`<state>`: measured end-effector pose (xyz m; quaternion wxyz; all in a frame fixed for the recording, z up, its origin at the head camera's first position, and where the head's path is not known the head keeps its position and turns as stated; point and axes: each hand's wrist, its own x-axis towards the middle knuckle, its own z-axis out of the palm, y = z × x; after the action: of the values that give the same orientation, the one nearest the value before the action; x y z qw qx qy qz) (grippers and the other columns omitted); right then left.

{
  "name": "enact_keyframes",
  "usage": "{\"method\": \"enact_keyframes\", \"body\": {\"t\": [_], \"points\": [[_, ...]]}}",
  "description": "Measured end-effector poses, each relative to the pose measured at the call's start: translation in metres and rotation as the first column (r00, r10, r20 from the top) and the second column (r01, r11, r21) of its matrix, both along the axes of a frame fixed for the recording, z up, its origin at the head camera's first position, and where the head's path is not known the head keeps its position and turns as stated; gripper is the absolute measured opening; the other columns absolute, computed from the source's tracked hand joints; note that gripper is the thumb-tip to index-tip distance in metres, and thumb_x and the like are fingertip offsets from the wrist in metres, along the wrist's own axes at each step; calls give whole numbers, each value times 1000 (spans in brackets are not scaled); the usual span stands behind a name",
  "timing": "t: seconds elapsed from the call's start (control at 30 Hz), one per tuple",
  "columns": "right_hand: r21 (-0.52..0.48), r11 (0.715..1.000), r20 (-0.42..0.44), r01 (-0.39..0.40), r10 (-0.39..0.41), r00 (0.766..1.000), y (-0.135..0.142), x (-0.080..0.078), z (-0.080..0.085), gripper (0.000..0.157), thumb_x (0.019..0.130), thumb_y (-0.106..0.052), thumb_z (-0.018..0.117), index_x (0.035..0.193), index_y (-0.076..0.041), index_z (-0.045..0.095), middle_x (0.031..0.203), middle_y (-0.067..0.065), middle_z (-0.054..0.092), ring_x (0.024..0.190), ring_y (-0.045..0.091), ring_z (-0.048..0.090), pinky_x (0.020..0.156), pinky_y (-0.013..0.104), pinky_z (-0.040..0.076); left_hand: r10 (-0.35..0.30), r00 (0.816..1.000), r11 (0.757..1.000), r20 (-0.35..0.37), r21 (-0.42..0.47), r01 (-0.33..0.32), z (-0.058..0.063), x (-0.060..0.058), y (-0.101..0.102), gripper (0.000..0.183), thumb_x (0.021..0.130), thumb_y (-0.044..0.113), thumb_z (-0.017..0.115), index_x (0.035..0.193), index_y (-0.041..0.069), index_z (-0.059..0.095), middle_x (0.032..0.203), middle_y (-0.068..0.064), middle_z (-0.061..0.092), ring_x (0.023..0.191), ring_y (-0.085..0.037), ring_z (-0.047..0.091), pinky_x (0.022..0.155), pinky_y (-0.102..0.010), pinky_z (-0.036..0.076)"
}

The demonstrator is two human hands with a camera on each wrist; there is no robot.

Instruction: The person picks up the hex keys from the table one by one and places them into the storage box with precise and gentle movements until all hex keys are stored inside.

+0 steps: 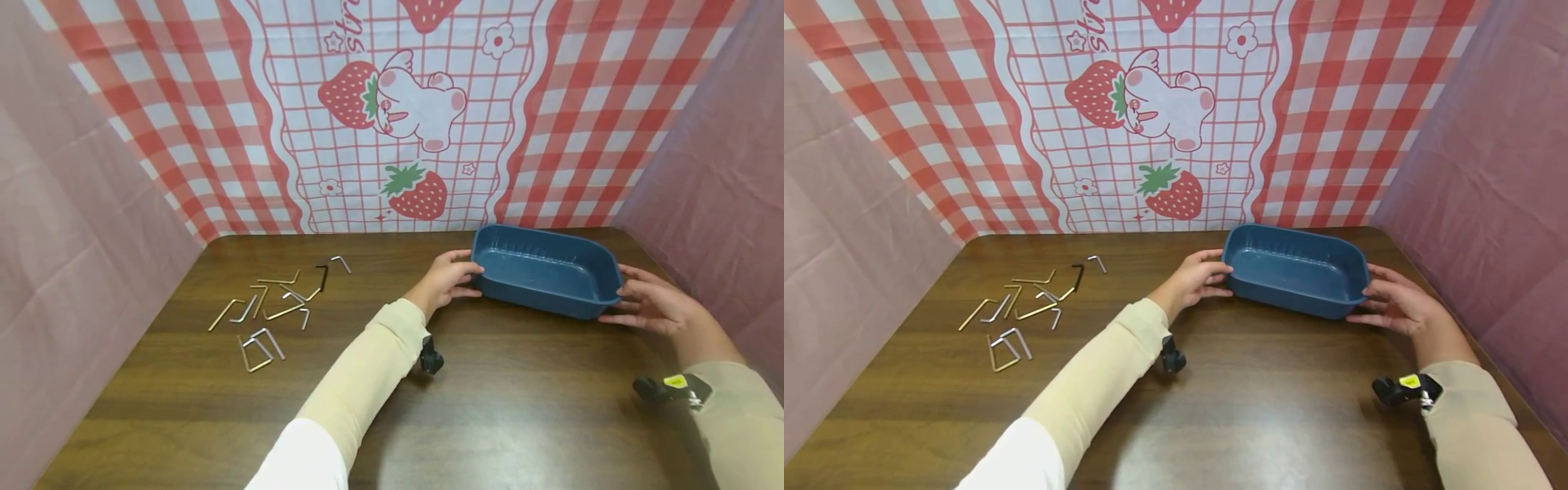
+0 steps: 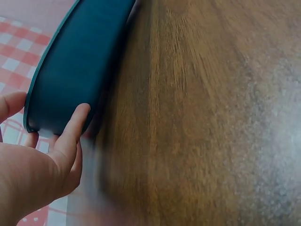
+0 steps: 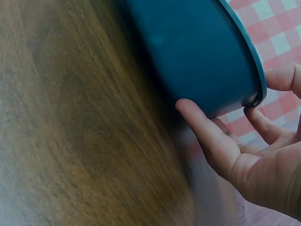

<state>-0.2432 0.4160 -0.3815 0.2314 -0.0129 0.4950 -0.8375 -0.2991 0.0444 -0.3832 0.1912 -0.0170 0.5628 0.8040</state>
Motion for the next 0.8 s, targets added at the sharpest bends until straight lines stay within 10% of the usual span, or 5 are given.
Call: {"method": "enact_keyframes", "body": {"t": [0.8], "points": [[-74,983,-147,-167,155,977,-21,13,7,51,99,9,28,129,-17,59,114,14,66,103,35,65,84,58,50,40,999,998,-15,46,-40,-1,33,-27,57,79,-8,67,133,5,53,107,-19,63,93,-27,64,74,-53,55]]}}
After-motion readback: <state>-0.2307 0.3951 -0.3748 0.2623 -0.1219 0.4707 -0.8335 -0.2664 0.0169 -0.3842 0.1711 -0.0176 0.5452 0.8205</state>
